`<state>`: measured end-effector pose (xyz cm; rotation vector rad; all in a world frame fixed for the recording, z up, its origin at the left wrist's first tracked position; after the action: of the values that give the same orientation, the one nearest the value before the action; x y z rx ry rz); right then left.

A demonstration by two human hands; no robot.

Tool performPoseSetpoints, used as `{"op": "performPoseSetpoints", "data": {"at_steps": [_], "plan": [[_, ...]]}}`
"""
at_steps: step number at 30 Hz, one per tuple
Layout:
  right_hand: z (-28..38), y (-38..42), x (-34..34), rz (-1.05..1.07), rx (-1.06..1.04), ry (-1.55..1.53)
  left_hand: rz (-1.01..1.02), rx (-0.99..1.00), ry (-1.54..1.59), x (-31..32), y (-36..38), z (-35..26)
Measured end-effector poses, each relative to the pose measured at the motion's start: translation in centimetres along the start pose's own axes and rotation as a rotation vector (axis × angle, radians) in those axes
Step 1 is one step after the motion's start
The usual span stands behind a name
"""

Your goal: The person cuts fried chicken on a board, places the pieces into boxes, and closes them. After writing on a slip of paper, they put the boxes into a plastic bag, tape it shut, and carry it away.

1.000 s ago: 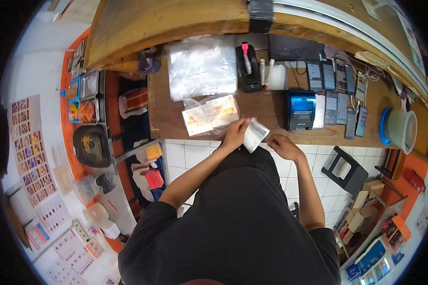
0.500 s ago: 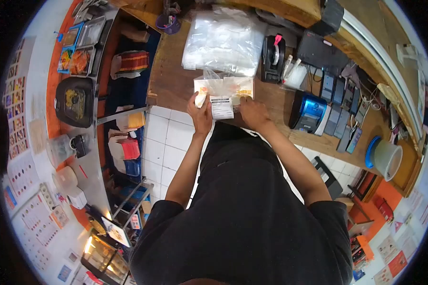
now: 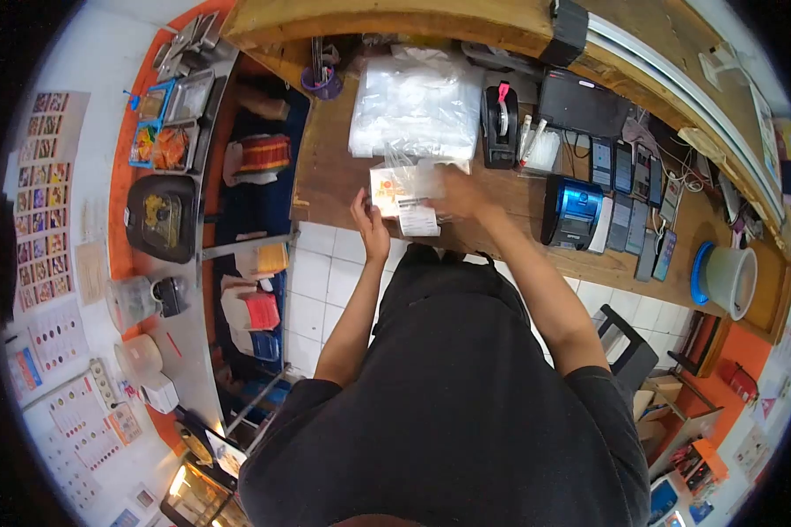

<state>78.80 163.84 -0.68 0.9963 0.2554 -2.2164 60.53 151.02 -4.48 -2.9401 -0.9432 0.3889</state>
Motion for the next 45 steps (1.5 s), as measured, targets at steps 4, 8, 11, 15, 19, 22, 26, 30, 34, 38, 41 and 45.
{"op": "performPoseSetpoints", "data": {"at_steps": [4,8,11,15,19,22,26,30,34,38,41,45], "plan": [[2.2,-2.7,3.8,0.024,0.041,0.071,-0.107,-0.064,0.145,-2.7,-0.1,4.1],[6.0,-3.2,0.3,-0.064,-0.09,-0.214,-0.174,-0.201,0.14,-7.5,1.3,5.2],[10.8,-3.9,-8.6,-0.122,-0.074,-0.284,-0.119,-0.373,0.191,-10.2,3.9,7.8],[19.0,-4.0,-23.1,-0.25,0.096,-0.662,0.549,-0.609,0.275,-6.8,12.2,12.1],[24.2,-6.2,-35.8,-0.529,-0.102,-0.685,0.293,-1.119,0.678,-6.7,12.3,8.1],[24.5,-9.6,-41.8,-0.631,-0.219,-0.614,0.437,-1.053,0.696,-5.8,9.7,8.1],[19.9,-13.6,-44.4,-0.715,0.053,-0.352,0.656,-1.004,0.62,-3.6,7.8,8.7],[14.3,-15.0,-44.3,-0.999,-0.069,0.215,0.883,-0.963,0.488,-0.8,6.1,8.3],[17.4,-3.7,-39.3,-1.112,-0.245,-0.029,1.069,-0.93,0.335,2.4,4.5,8.3],[11.8,6.5,-21.1,-0.266,0.055,-0.534,1.244,-0.93,0.19,4.7,4.6,7.6],[-7.1,19.1,1.6,-0.016,0.447,-0.343,1.373,-0.946,0.063,6.3,6.0,7.7],[-16.2,42.9,25.0,0.333,1.191,-0.14,1.535,-0.977,-0.162,6.5,9.0,8.4]]}}
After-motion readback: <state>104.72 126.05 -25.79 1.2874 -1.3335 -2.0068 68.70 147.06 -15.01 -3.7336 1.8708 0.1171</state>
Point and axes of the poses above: each hand's wrist, its own y-axis away from the middle knuckle, its own x-axis out of the palm, z = x × y, the point moved 10 cm from there along -y, towards the middle knuckle, and after that the axes turned 6 degrees about y, right-handed, at the moved point
